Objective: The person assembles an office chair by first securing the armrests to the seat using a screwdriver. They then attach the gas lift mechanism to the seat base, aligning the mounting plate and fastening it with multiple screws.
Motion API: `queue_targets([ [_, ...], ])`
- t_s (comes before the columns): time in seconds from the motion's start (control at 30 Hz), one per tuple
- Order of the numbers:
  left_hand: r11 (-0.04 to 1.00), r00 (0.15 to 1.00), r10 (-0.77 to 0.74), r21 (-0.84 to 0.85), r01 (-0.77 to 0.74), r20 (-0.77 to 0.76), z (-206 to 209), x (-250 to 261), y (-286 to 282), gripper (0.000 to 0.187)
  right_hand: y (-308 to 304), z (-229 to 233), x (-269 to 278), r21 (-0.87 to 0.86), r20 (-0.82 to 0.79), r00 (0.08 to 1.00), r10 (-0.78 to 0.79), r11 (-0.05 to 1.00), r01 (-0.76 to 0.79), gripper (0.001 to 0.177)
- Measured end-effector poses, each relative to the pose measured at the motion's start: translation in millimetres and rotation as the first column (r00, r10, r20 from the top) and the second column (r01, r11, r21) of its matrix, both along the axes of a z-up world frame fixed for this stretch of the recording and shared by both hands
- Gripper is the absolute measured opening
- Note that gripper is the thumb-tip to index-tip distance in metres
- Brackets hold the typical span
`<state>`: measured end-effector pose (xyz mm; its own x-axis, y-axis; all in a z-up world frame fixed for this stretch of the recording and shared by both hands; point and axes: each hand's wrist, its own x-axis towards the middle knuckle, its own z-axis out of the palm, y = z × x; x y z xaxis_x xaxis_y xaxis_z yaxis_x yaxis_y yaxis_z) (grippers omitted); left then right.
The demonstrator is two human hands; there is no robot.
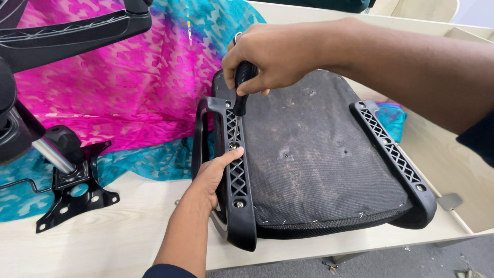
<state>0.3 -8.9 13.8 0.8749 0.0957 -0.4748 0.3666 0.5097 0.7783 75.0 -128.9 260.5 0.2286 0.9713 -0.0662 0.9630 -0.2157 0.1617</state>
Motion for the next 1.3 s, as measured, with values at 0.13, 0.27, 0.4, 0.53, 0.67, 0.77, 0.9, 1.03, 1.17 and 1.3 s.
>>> queue_targets([
  [0.13,1.0,1.0,-0.003,0.015,0.003,-0.009,0,0,0,0.054,2,0,-1,-0.162,-0.002,1.0,-0.013,0.987,0.013,0.033],
  [0.27,1.0,1.0,-0.013,0.011,0.013,-0.01,0,0,0,0.056,5,1,-11,-0.282,0.086,0.983,-0.16,0.943,0.178,0.038],
  [0.4,1.0,1.0,-0.014,0.01,0.014,0.004,-1,1,1,0.056,14,2,-23,-0.255,0.061,0.984,-0.165,0.951,0.176,0.037],
  [0.53,1.0,1.0,-0.001,0.003,0.001,-0.005,-3,2,0,0.055,17,0,-30,-0.234,0.075,0.974,-0.216,0.945,0.228,0.03],
  [0.67,1.0,1.0,0.006,0.006,-0.006,0.002,-2,1,0,0.053,14,-4,-31,-0.15,0.01,0.9,-0.435,0.889,0.432,0.025],
  [0.77,1.0,1.0,0.002,0.009,-0.002,-0.001,1,0,0,0.052,8,-8,-27,-0.081,-0.118,0.773,-0.624,0.781,0.619,0.028],
  [0.9,0.999,0.999,-0.005,0.039,0.006,-0.038,5,-1,0,0.053,0,-10,-16,-0.09,-0.185,0.722,-0.667,0.743,0.663,0.027],
  [1.03,0.999,0.999,-0.023,0.035,0.024,-0.028,6,-2,0,0.056,0,-6,-4,-0.115,-0.019,0.844,-0.536,0.84,0.531,0.03],
  [1.17,0.998,0.999,-0.02,0.059,0.021,-0.027,6,-3,0,0.055,-1,1,0,-0.208,0.131,0.927,-0.351,0.905,0.372,0.032],
  [1.3,0.999,1.0,-0.023,0.033,0.023,0.001,4,-4,0,0.054,-2,1,-4,-0.341,0.374,0.92,-0.117,0.905,0.254,0.037],
])
